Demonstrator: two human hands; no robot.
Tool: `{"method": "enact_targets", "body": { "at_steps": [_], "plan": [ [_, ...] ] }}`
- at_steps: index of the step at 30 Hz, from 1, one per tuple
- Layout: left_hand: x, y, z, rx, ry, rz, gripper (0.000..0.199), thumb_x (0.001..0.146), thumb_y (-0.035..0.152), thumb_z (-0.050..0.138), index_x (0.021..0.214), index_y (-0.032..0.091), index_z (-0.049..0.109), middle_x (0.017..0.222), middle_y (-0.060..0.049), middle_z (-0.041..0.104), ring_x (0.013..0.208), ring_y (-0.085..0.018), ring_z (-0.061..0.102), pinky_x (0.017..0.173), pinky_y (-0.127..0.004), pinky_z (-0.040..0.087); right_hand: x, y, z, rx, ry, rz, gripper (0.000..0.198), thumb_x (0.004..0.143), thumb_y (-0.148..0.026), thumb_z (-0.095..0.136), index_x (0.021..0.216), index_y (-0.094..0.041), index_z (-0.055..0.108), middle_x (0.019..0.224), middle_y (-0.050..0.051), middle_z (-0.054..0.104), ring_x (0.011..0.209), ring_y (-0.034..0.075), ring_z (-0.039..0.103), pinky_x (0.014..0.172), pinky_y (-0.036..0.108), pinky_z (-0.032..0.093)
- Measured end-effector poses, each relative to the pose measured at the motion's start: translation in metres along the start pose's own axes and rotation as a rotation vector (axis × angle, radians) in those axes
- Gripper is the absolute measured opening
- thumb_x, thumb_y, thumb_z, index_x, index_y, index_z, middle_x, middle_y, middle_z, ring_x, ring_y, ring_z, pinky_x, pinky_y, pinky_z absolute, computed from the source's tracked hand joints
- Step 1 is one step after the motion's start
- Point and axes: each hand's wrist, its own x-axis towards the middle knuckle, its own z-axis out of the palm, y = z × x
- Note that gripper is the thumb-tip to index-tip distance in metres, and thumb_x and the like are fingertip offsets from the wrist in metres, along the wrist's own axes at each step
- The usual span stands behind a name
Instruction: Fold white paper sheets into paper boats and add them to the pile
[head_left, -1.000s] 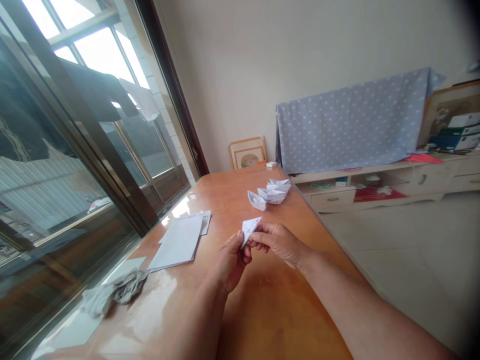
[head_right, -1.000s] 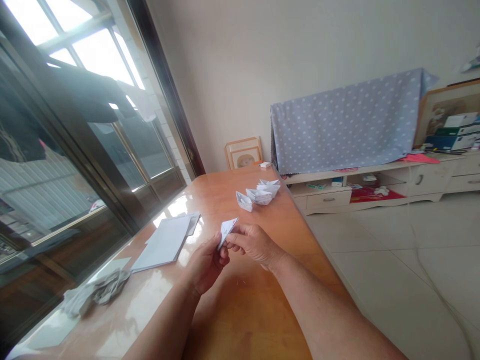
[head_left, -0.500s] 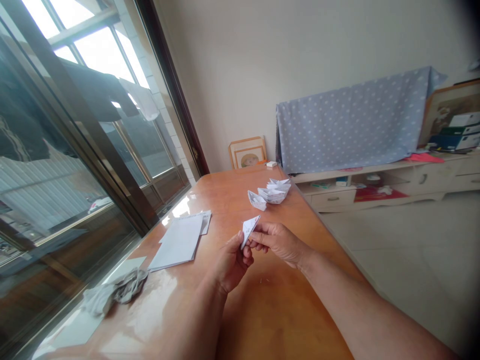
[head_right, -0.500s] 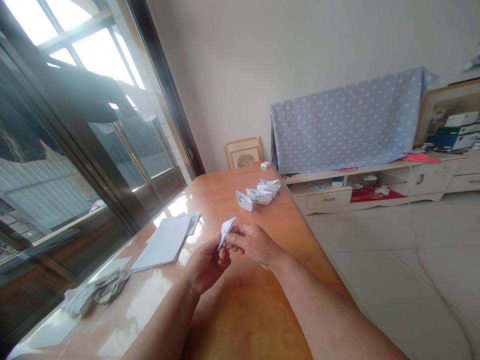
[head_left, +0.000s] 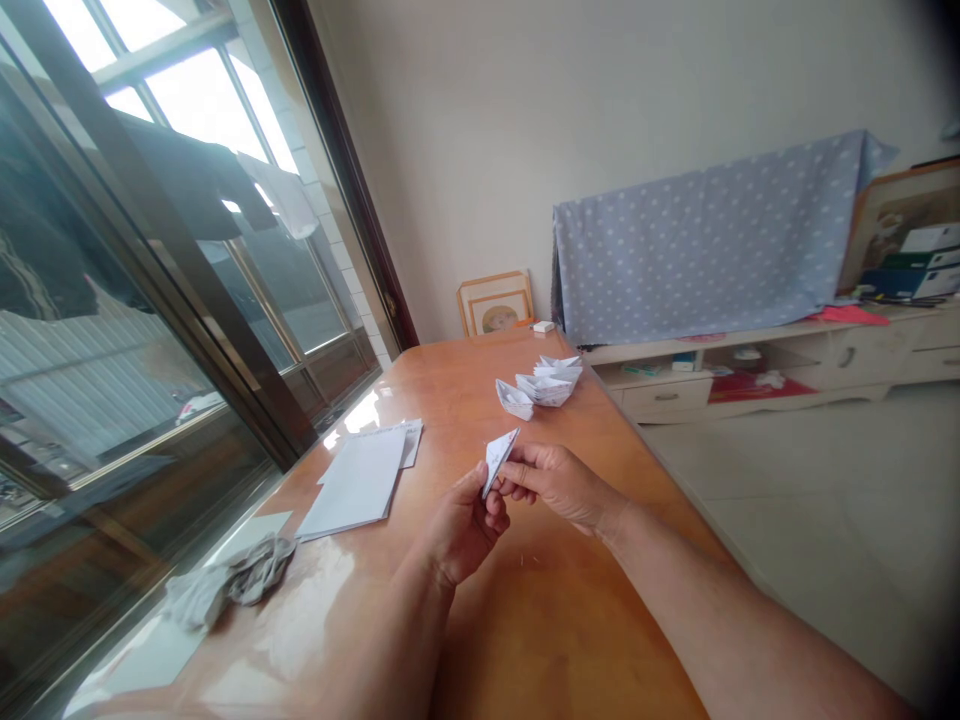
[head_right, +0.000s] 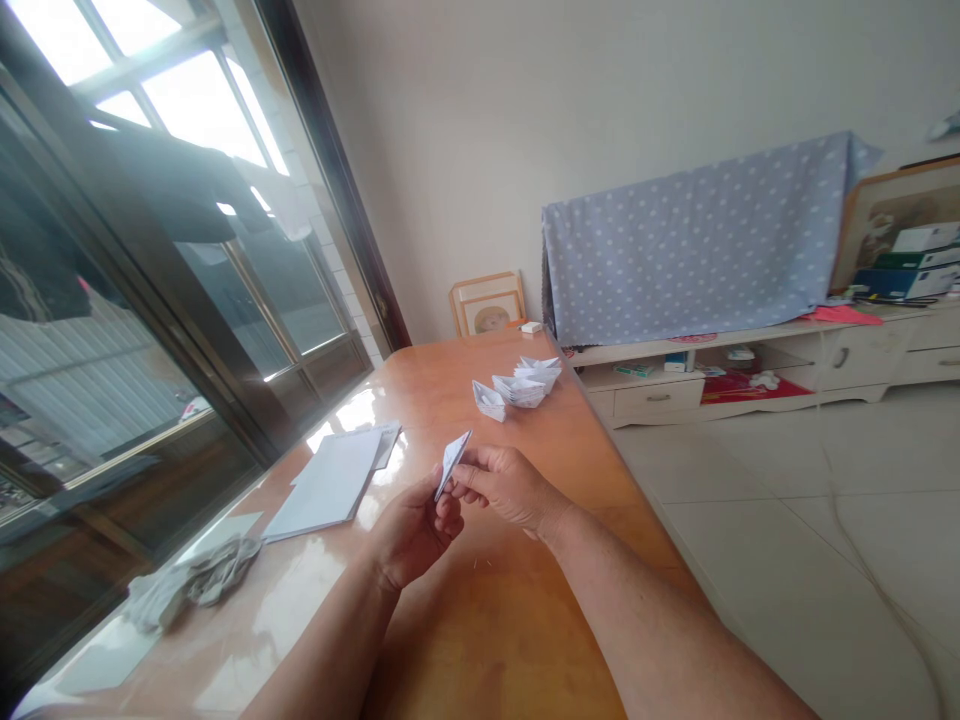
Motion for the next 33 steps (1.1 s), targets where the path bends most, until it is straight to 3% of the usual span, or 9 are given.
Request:
{"method": "enact_targets", "body": {
  "at_steps": [5, 8, 13, 16, 19, 23, 26, 30, 33],
  "plan": [
    [-0.003, -0.003, 0.002, 0.278, 0.040, 0.188, 0.036, 0.091, 0.051, 0.063, 0.083, 0.015, 0.062, 0.064, 0.000, 0.054, 0.058, -0.010, 0.045, 0.056, -0.022, 0.035, 0.001, 0.005, 0.001, -0.083, 0.178, 0.001, 0.012, 0.081, -0.025, 0.060, 0.081, -0.018, 0.070, 0.077, 0.003, 0.069, 0.074, 0.016, 0.056, 0.064, 0.028, 0.039],
    [-0.007, -0.003, 0.008, 0.517, 0.059, 0.275, 0.039, 0.093, 0.053, 0.057, 0.080, 0.016, 0.061, 0.065, -0.001, 0.055, 0.059, -0.012, 0.045, 0.057, -0.024, 0.035, 0.004, 0.009, 0.001, -0.068, 0.290, -0.026, 0.013, 0.081, -0.026, 0.058, 0.079, -0.018, 0.068, 0.078, 0.004, 0.069, 0.073, 0.016, 0.055, 0.062, 0.028, 0.039],
    [-0.011, -0.003, 0.019, 0.766, 0.185, 0.365, 0.042, 0.092, 0.056, 0.055, 0.078, 0.018, 0.061, 0.068, -0.003, 0.059, 0.063, -0.015, 0.050, 0.061, -0.028, 0.039, 0.009, 0.019, -0.003, -0.114, 0.357, -0.070, 0.014, 0.082, -0.030, 0.057, 0.076, -0.019, 0.063, 0.071, 0.002, 0.064, 0.064, 0.015, 0.051, 0.059, 0.028, 0.038],
    [-0.011, -0.005, 0.021, 0.928, 0.256, 0.453, 0.037, 0.087, 0.053, 0.064, 0.095, 0.018, 0.066, 0.076, -0.003, 0.062, 0.067, -0.016, 0.053, 0.063, -0.027, 0.039, 0.010, 0.026, -0.004, -0.300, 0.426, -0.094, 0.014, 0.082, -0.030, 0.056, 0.074, -0.020, 0.061, 0.069, 0.000, 0.062, 0.063, 0.015, 0.050, 0.058, 0.027, 0.037],
    [-0.008, -0.009, 0.018, 1.095, 0.336, 0.570, 0.044, 0.084, 0.045, 0.070, 0.119, 0.020, 0.062, 0.088, -0.004, 0.066, 0.070, -0.016, 0.055, 0.066, -0.028, 0.041, 0.009, 0.028, -0.002, -0.517, 0.468, -0.124, 0.015, 0.083, -0.028, 0.054, 0.070, -0.021, 0.058, 0.067, -0.001, 0.061, 0.062, 0.015, 0.051, 0.058, 0.026, 0.036],
    [-0.006, -0.013, 0.013, 1.285, 0.394, 0.622, 0.043, 0.092, 0.038, 0.058, 0.132, 0.023, 0.054, 0.103, -0.006, 0.070, 0.075, -0.017, 0.061, 0.072, -0.031, 0.046, 0.003, 0.025, 0.005, -0.768, 0.476, -0.166, 0.019, 0.086, -0.028, 0.053, 0.068, -0.022, 0.053, 0.063, -0.002, 0.060, 0.059, 0.014, 0.052, 0.057, 0.026, 0.034],
    [-0.005, -0.015, 0.008, 1.344, 0.362, 0.642, 0.039, 0.098, 0.035, 0.047, 0.134, 0.024, 0.053, 0.107, -0.008, 0.072, 0.082, -0.021, 0.066, 0.077, -0.034, 0.048, 0.000, 0.021, 0.010, -0.904, 0.474, -0.191, 0.021, 0.091, -0.032, 0.052, 0.073, -0.022, 0.055, 0.066, -0.001, 0.063, 0.061, 0.015, 0.056, 0.058, 0.026, 0.033],
    [-0.003, -0.018, 0.001, 1.309, 0.346, 0.662, 0.039, 0.098, 0.035, 0.048, 0.136, 0.024, 0.053, 0.119, -0.012, 0.070, 0.103, -0.028, 0.067, 0.086, -0.039, 0.049, 0.000, 0.022, 0.013, -0.917, 0.425, -0.194, 0.015, 0.094, -0.037, 0.054, 0.094, -0.024, 0.061, 0.077, 0.001, 0.072, 0.070, 0.018, 0.065, 0.062, 0.026, 0.038],
    [-0.002, -0.019, 0.001, 1.206, 0.353, 0.608, 0.040, 0.098, 0.034, 0.047, 0.137, 0.023, 0.053, 0.109, -0.011, 0.073, 0.092, -0.025, 0.069, 0.080, -0.037, 0.051, 0.000, 0.024, 0.014, -0.870, 0.385, -0.206, 0.013, 0.094, -0.034, 0.054, 0.101, -0.025, 0.060, 0.080, 0.001, 0.074, 0.073, 0.019, 0.068, 0.067, 0.026, 0.042]
  ]
}}
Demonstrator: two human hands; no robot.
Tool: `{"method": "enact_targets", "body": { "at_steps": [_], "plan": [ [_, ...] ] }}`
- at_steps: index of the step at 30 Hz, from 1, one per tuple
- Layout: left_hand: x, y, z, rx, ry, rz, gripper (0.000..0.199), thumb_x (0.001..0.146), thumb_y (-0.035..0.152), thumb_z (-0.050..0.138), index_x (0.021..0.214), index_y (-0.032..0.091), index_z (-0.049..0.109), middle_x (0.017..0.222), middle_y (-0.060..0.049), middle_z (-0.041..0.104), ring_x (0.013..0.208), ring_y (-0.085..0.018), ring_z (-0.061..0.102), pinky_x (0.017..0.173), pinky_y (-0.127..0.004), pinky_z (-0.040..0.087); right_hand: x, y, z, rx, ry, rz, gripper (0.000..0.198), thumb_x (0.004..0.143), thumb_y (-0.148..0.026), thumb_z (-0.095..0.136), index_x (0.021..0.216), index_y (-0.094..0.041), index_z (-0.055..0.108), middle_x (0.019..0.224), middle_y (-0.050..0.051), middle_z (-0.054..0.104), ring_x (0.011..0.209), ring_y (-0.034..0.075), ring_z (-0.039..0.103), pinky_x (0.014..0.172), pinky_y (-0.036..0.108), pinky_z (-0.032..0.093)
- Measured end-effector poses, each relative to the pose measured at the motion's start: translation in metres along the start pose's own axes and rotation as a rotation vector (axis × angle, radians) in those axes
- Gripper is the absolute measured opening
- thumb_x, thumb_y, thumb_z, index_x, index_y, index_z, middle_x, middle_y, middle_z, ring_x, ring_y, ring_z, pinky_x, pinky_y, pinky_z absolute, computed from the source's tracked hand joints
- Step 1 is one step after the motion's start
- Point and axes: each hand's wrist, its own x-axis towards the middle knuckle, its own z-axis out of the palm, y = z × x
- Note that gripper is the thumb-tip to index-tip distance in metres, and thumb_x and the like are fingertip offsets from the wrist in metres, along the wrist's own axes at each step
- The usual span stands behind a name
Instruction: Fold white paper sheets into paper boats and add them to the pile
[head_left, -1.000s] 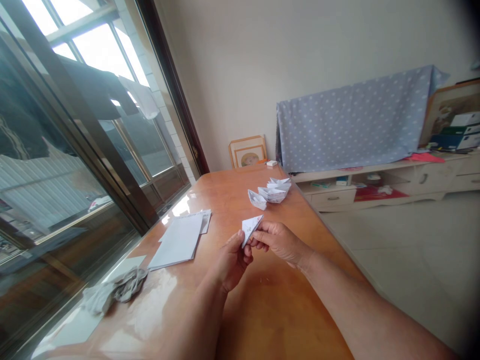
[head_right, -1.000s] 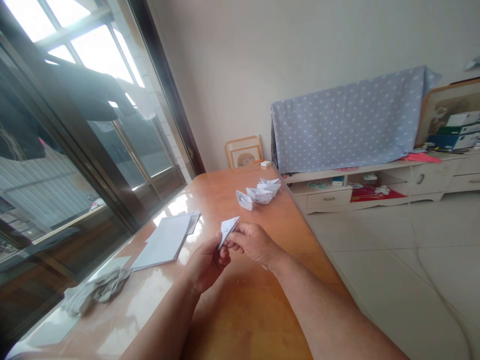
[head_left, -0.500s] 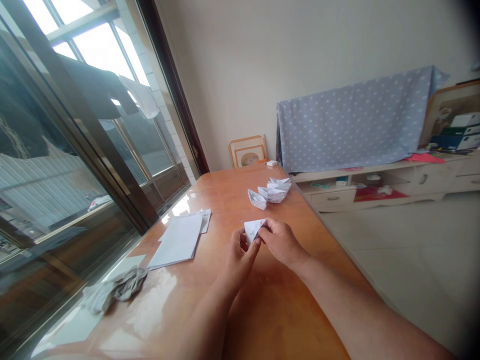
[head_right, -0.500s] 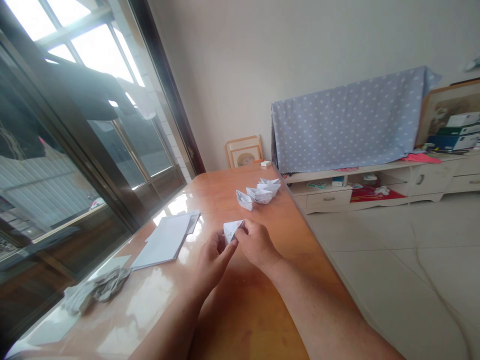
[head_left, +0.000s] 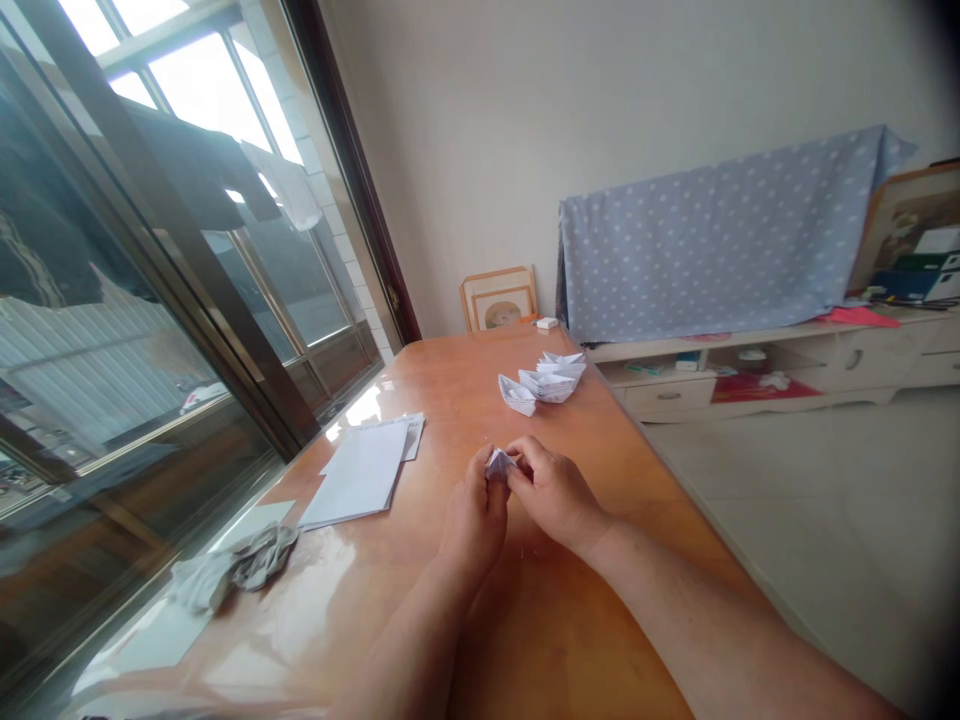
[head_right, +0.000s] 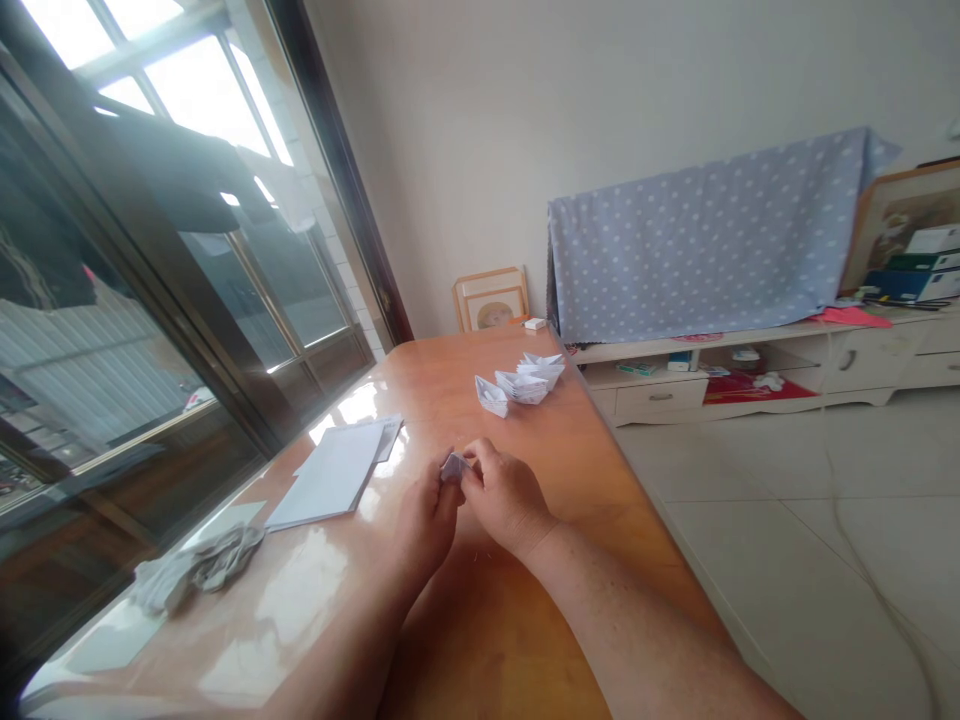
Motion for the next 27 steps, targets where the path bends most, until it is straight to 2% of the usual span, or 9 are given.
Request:
{"method": "enact_targets", "body": {
  "at_steps": [4, 9, 14, 18, 21, 25, 27],
  "plan": [
    [0.001, 0.007, -0.001, -0.126, 0.000, -0.084, 0.044, 0.097, 0.035, 0.048, 0.137, 0.019, 0.054, 0.091, -0.008, 0.073, 0.077, -0.020, 0.067, 0.075, -0.033, 0.051, -0.001, 0.000, 0.000, 0.044, -0.023, -0.010, 0.012, 0.094, -0.030, 0.053, 0.103, -0.027, 0.061, 0.080, -0.001, 0.074, 0.073, 0.018, 0.068, 0.069, 0.027, 0.044],
    [0.004, 0.012, -0.005, -0.317, 0.035, -0.146, 0.042, 0.089, 0.027, 0.054, 0.127, 0.017, 0.065, 0.073, -0.002, 0.067, 0.067, -0.016, 0.059, 0.067, -0.029, 0.048, 0.001, 0.003, 0.000, 0.142, -0.018, 0.013, 0.016, 0.091, -0.025, 0.054, 0.102, -0.028, 0.065, 0.088, -0.001, 0.075, 0.076, 0.018, 0.067, 0.070, 0.028, 0.046],
    [0.006, 0.011, -0.009, -0.511, 0.018, -0.208, 0.044, 0.082, 0.026, 0.058, 0.123, 0.016, 0.071, 0.073, -0.002, 0.066, 0.062, -0.013, 0.053, 0.064, -0.028, 0.044, 0.005, 0.011, 0.005, 0.332, -0.002, 0.089, 0.019, 0.087, -0.021, 0.052, 0.098, -0.026, 0.067, 0.087, -0.001, 0.073, 0.079, 0.017, 0.066, 0.073, 0.029, 0.048],
    [0.006, 0.008, -0.010, -0.468, 0.019, -0.178, 0.042, 0.082, 0.022, 0.054, 0.119, 0.018, 0.074, 0.076, -0.002, 0.065, 0.065, -0.013, 0.053, 0.066, -0.028, 0.044, 0.007, 0.013, 0.004, 0.519, -0.065, 0.219, 0.021, 0.084, -0.023, 0.054, 0.103, -0.023, 0.065, 0.082, 0.000, 0.070, 0.073, 0.016, 0.064, 0.068, 0.028, 0.048],
    [0.006, 0.005, -0.009, -0.393, 0.047, -0.140, 0.042, 0.084, 0.021, 0.052, 0.120, 0.020, 0.073, 0.078, -0.002, 0.066, 0.069, -0.014, 0.054, 0.069, -0.029, 0.044, 0.007, 0.011, -0.001, 0.689, -0.133, 0.370, 0.023, 0.087, -0.034, 0.054, 0.103, -0.020, 0.064, 0.082, 0.003, 0.070, 0.074, 0.018, 0.065, 0.065, 0.029, 0.050],
    [0.006, 0.002, -0.009, -0.316, 0.046, -0.068, 0.043, 0.084, 0.019, 0.051, 0.120, 0.020, 0.073, 0.088, -0.003, 0.071, 0.079, -0.016, 0.059, 0.077, -0.031, 0.047, 0.007, 0.009, -0.006, 0.820, -0.273, 0.496, 0.041, 0.092, -0.054, 0.049, 0.090, -0.017, 0.068, 0.084, 0.010, 0.072, 0.072, 0.019, 0.065, 0.063, 0.030, 0.051],
    [0.006, 0.002, -0.009, -0.292, 0.041, -0.049, 0.042, 0.083, 0.019, 0.051, 0.119, 0.021, 0.073, 0.091, -0.003, 0.072, 0.081, -0.017, 0.060, 0.079, -0.031, 0.047, 0.006, 0.009, -0.005, 0.833, -0.352, 0.550, 0.047, 0.091, -0.058, 0.049, 0.088, -0.016, 0.070, 0.084, 0.012, 0.073, 0.067, 0.018, 0.063, 0.063, 0.030, 0.051]
  ]
}}
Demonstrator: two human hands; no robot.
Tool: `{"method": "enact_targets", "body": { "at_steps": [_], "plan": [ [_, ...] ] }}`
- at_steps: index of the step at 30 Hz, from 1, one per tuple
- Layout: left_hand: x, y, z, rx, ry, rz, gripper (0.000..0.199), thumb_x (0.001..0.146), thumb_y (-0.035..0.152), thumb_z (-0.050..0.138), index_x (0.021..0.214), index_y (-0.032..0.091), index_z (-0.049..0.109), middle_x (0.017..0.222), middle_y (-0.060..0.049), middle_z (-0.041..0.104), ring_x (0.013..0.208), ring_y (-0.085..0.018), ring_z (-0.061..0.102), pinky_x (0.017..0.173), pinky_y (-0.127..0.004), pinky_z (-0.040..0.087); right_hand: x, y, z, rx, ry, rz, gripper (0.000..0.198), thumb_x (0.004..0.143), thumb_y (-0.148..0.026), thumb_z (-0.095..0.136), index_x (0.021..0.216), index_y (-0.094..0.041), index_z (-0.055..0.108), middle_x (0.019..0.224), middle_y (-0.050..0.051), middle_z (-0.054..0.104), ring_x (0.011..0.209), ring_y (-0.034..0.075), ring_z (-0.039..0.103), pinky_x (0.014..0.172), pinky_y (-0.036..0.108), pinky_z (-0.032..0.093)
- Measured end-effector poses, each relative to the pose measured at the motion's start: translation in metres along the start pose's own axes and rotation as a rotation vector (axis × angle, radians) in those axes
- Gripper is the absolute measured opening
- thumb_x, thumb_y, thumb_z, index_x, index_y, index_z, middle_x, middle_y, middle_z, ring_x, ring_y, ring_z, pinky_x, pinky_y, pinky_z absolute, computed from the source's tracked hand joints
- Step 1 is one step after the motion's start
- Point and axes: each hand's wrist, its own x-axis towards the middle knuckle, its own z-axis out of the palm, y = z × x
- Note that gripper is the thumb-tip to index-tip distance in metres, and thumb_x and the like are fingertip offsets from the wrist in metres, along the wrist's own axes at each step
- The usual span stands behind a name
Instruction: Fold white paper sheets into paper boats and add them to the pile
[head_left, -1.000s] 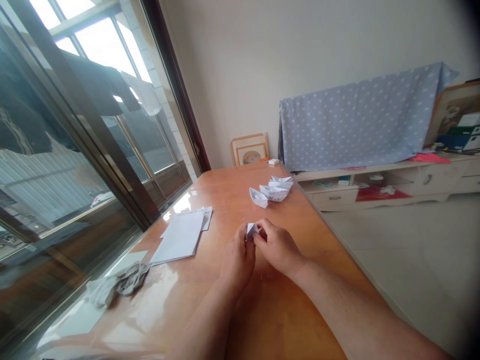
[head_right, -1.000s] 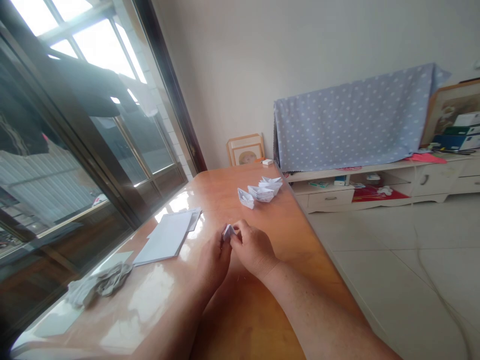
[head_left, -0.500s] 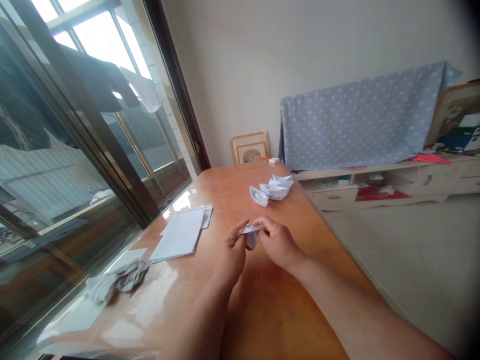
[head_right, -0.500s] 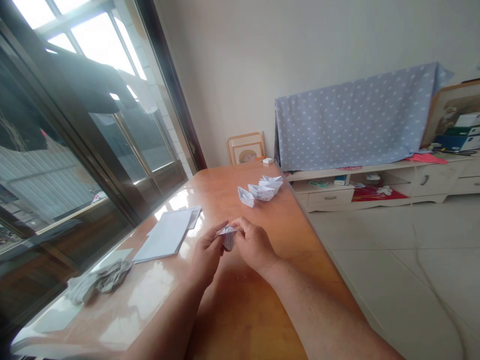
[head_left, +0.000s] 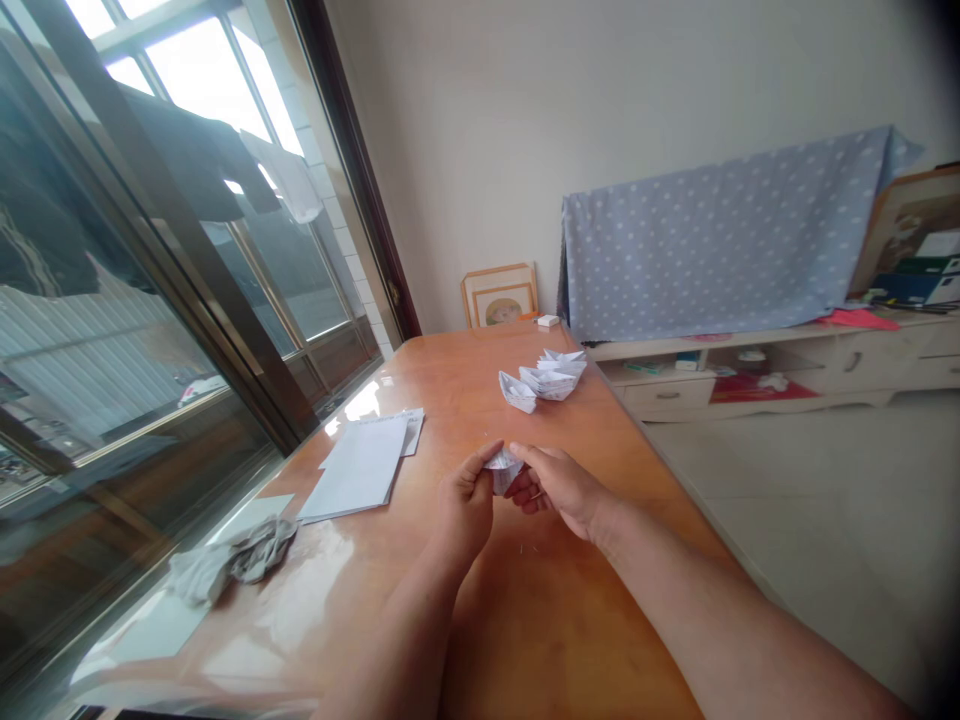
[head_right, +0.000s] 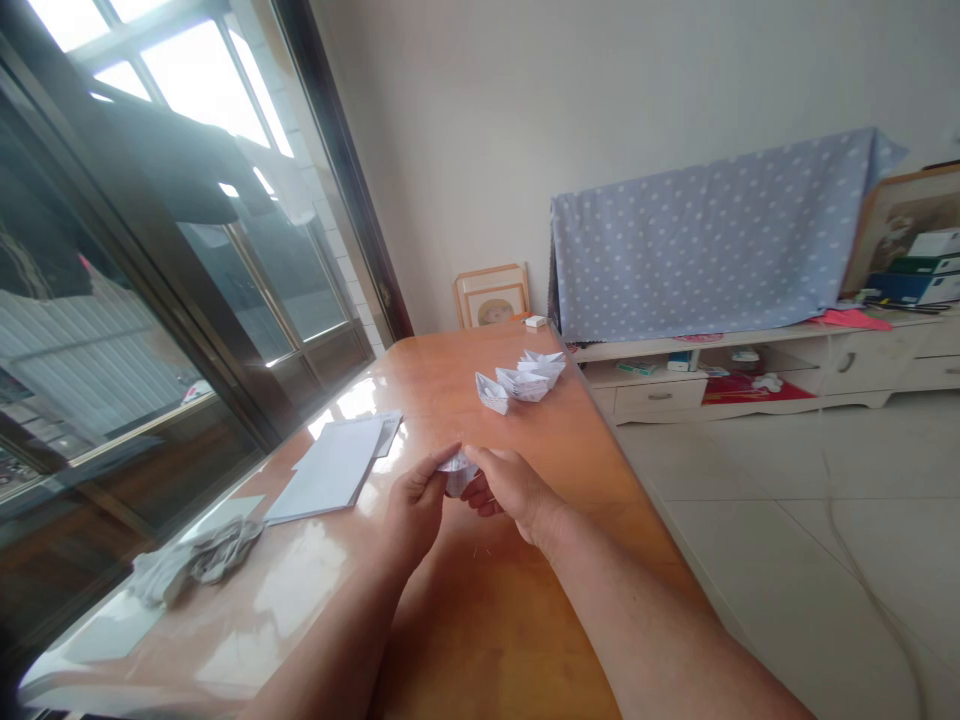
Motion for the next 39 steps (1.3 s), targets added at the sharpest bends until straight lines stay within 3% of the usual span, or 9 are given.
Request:
{"method": "enact_targets", "body": {
  "at_steps": [4, 9, 11, 15, 19, 23, 35, 39],
  "plan": [
    [0.001, 0.001, 0.000, -0.002, -0.004, -0.021, 0.045, 0.083, 0.018, 0.051, 0.124, 0.021, 0.070, 0.090, -0.002, 0.070, 0.080, -0.016, 0.059, 0.079, -0.030, 0.046, 0.000, 0.002, 0.000, 0.009, -0.030, 0.039, 0.041, 0.088, -0.053, 0.058, 0.086, -0.015, 0.071, 0.083, 0.012, 0.073, 0.068, 0.017, 0.063, 0.063, 0.029, 0.050],
    [0.001, 0.005, -0.005, -0.168, -0.100, -0.204, 0.069, 0.080, 0.019, 0.060, 0.147, 0.022, 0.047, 0.093, -0.003, 0.069, 0.079, -0.016, 0.058, 0.074, -0.030, 0.045, 0.000, -0.001, -0.001, -0.004, 0.029, -0.044, 0.038, 0.087, -0.052, 0.061, 0.084, -0.015, 0.069, 0.084, 0.010, 0.073, 0.067, 0.015, 0.060, 0.061, 0.025, 0.047],
    [0.002, 0.005, -0.009, -0.266, -0.131, -0.256, 0.067, 0.077, 0.019, 0.064, 0.143, 0.022, 0.051, 0.099, -0.005, 0.069, 0.084, -0.017, 0.059, 0.073, -0.029, 0.044, -0.001, -0.002, -0.001, -0.030, 0.068, -0.069, 0.037, 0.087, -0.051, 0.062, 0.083, -0.015, 0.068, 0.082, 0.010, 0.072, 0.067, 0.015, 0.060, 0.060, 0.025, 0.046],
    [0.005, 0.002, -0.013, -0.450, -0.211, -0.316, 0.045, 0.082, 0.034, 0.066, 0.125, 0.023, 0.064, 0.108, -0.008, 0.068, 0.093, -0.019, 0.061, 0.072, -0.028, 0.044, 0.001, -0.001, -0.003, -0.138, 0.126, -0.121, 0.033, 0.087, -0.048, 0.062, 0.081, -0.015, 0.065, 0.079, 0.008, 0.071, 0.068, 0.015, 0.060, 0.061, 0.026, 0.046],
    [0.006, 0.000, -0.012, -0.497, -0.242, -0.366, 0.039, 0.088, 0.054, 0.060, 0.103, 0.019, 0.070, 0.094, -0.007, 0.067, 0.079, -0.016, 0.058, 0.065, -0.026, 0.041, 0.003, 0.006, -0.004, -0.322, 0.136, -0.196, 0.033, 0.087, -0.049, 0.061, 0.080, -0.017, 0.064, 0.074, 0.004, 0.069, 0.067, 0.015, 0.059, 0.060, 0.025, 0.045],
    [0.006, -0.002, -0.011, -0.471, -0.244, -0.387, 0.038, 0.084, 0.055, 0.068, 0.089, 0.018, 0.069, 0.084, -0.004, 0.064, 0.072, -0.013, 0.054, 0.064, -0.025, 0.038, 0.002, 0.011, -0.002, -0.405, 0.101, -0.235, 0.038, 0.088, -0.055, 0.059, 0.079, -0.018, 0.063, 0.074, 0.003, 0.070, 0.068, 0.016, 0.060, 0.060, 0.025, 0.046],
    [0.008, -0.004, -0.008, -0.553, -0.165, -0.318, 0.038, 0.083, 0.052, 0.071, 0.077, 0.015, 0.063, 0.069, 0.001, 0.056, 0.064, -0.011, 0.048, 0.066, -0.026, 0.039, -0.005, 0.004, 0.006, -0.202, -0.084, 0.016, 0.044, 0.091, -0.057, 0.057, 0.090, -0.015, 0.071, 0.080, 0.010, 0.073, 0.069, 0.017, 0.065, 0.058, 0.024, 0.049],
    [0.007, -0.003, -0.008, -0.568, -0.136, -0.325, 0.038, 0.081, 0.051, 0.074, 0.077, 0.015, 0.065, 0.070, 0.000, 0.058, 0.065, -0.011, 0.049, 0.066, -0.026, 0.039, -0.002, 0.009, 0.007, -0.172, -0.100, 0.020, 0.039, 0.092, -0.051, 0.058, 0.097, -0.015, 0.072, 0.080, 0.009, 0.072, 0.069, 0.016, 0.065, 0.058, 0.024, 0.049]
  ]
}}
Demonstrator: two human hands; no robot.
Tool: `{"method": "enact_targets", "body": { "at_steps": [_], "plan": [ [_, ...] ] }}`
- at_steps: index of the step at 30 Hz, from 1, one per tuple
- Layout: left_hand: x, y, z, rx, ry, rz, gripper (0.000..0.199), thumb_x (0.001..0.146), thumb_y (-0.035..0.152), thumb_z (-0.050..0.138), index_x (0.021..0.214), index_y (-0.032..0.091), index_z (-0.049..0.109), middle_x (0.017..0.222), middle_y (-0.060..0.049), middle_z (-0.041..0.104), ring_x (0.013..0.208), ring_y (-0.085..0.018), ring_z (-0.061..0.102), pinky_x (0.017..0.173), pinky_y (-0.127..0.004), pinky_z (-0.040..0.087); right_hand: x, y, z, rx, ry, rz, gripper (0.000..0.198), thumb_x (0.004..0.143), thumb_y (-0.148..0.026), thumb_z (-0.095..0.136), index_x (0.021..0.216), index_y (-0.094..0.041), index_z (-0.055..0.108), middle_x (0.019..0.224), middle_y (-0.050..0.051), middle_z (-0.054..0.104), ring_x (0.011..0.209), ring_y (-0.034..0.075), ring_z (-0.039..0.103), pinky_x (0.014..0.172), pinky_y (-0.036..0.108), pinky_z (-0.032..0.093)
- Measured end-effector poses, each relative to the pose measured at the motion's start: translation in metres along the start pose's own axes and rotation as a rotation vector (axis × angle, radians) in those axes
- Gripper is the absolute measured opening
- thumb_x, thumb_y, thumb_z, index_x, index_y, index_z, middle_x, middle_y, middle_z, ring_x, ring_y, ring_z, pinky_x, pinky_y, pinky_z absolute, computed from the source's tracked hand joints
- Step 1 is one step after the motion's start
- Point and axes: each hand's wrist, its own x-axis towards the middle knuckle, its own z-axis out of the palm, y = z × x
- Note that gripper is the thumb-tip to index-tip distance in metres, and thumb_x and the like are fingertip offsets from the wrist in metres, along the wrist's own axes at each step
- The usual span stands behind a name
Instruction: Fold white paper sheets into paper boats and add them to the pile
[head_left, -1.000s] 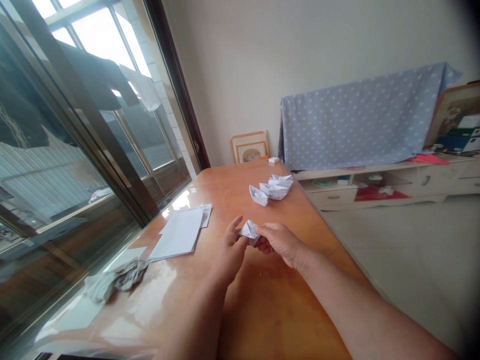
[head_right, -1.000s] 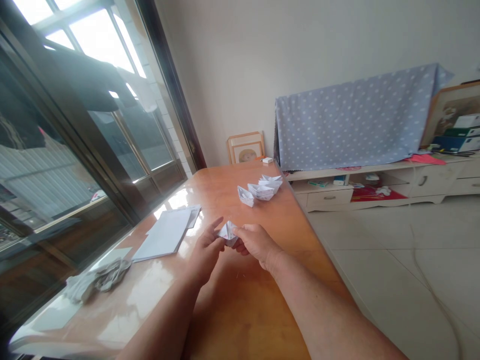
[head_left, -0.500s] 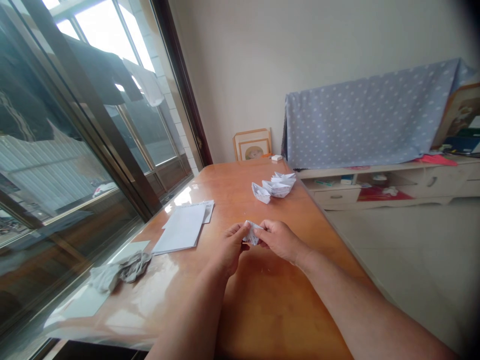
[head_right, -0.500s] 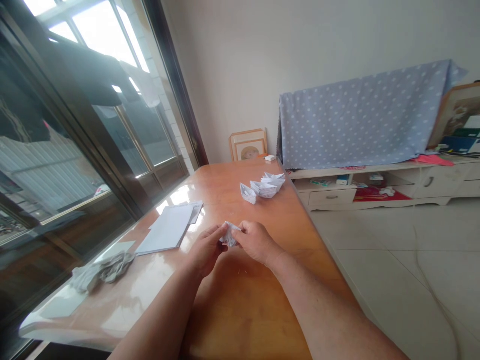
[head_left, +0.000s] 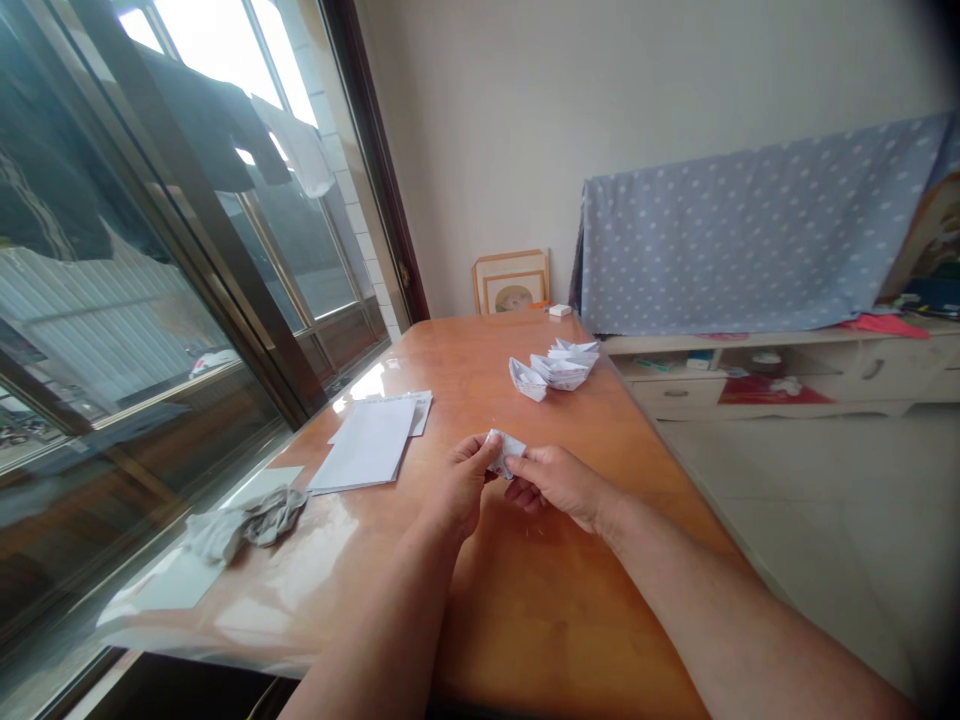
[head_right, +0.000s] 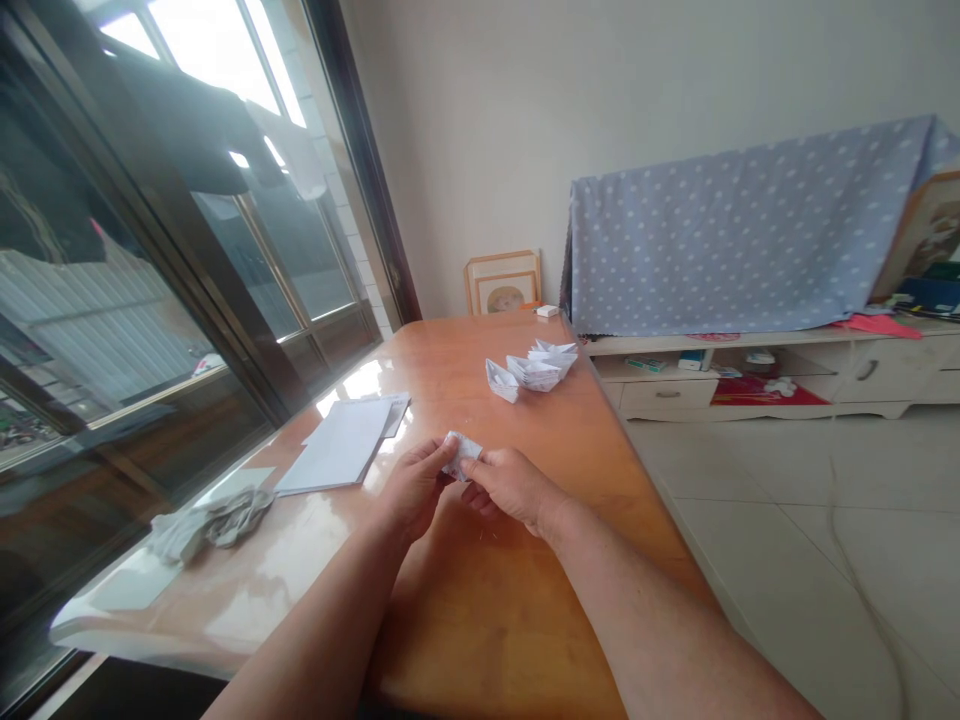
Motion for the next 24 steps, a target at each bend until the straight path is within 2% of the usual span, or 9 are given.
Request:
{"method": "enact_targets", "body": {
  "at_steps": [4, 14, 24],
  "plan": [
    [-0.0005, 0.0000, -0.0004, -0.029, -0.003, -0.017, 0.035, 0.080, 0.049, 0.075, 0.082, 0.015, 0.067, 0.073, -0.001, 0.060, 0.066, -0.011, 0.051, 0.066, -0.026, 0.040, 0.0024, 0.0035, 0.0013, -0.003, 0.001, -0.017, 0.034, 0.092, -0.045, 0.059, 0.101, -0.015, 0.073, 0.078, 0.007, 0.072, 0.069, 0.016, 0.064, 0.058, 0.024, 0.048],
    [0.0009, -0.0008, -0.0031, -0.033, -0.003, 0.014, 0.031, 0.081, 0.044, 0.075, 0.084, 0.014, 0.067, 0.075, -0.003, 0.063, 0.068, -0.013, 0.055, 0.067, -0.027, 0.042, -0.0008, 0.0025, 0.0061, 0.023, -0.015, 0.004, 0.039, 0.091, -0.051, 0.061, 0.100, -0.015, 0.072, 0.080, 0.008, 0.071, 0.067, 0.015, 0.062, 0.059, 0.025, 0.049],
    [0.0026, -0.0027, -0.0055, -0.019, -0.010, 0.019, 0.029, 0.083, 0.041, 0.073, 0.084, 0.013, 0.067, 0.076, -0.004, 0.063, 0.070, -0.013, 0.055, 0.068, -0.027, 0.042, 0.0017, 0.0067, 0.0103, 0.000, 0.008, -0.031, 0.032, 0.088, -0.044, 0.067, 0.095, -0.014, 0.071, 0.073, 0.005, 0.067, 0.063, 0.013, 0.060, 0.060, 0.025, 0.048]
  ]
}}
